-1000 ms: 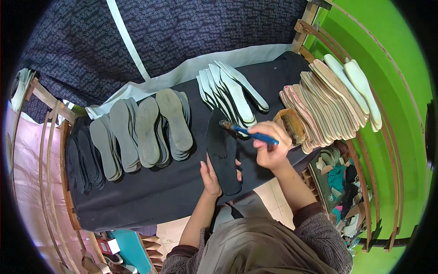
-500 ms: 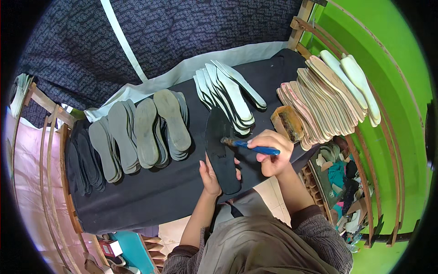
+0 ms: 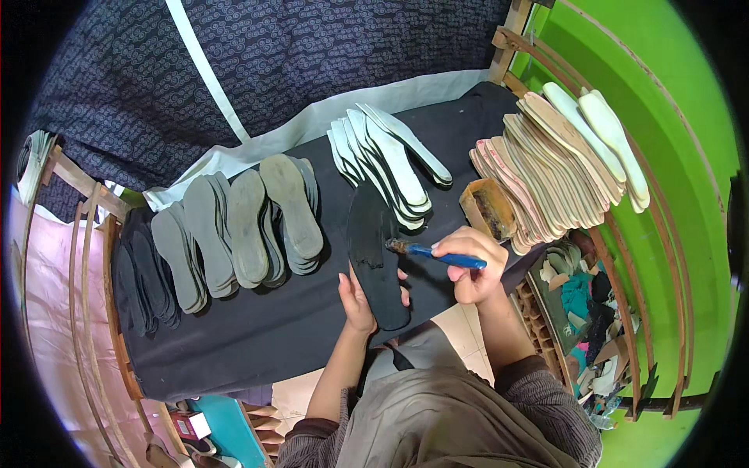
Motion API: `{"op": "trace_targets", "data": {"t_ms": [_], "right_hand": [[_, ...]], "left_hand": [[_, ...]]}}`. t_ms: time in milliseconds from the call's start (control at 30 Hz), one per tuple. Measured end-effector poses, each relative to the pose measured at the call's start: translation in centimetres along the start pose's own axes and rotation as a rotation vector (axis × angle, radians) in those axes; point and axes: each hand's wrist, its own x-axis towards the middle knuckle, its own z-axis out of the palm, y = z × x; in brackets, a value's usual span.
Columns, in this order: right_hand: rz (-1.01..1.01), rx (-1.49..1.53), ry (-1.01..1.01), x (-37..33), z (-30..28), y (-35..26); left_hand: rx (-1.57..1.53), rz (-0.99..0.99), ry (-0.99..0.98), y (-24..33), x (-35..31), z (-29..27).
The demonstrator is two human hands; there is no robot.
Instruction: The person applies glue onto shoe insoles using a brush, places a glued insole onto a wooden rack, and then applies glue to another shoe insole.
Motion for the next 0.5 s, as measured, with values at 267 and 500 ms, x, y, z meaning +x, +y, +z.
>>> {"op": "trace_targets", "data": {"t_ms": [267,500], "right_hand": [[-0.046,0.062,-0.053,0.0,0.2,0.0],[-0.083,-0.098,-0.025,1.3,0.6,0.6]], "left_hand": [[-0.038,-0.013,0.023,0.2,-0.1,0.2],[0.004,0.008,-0.01,0.1,0.1,0.2]]}}
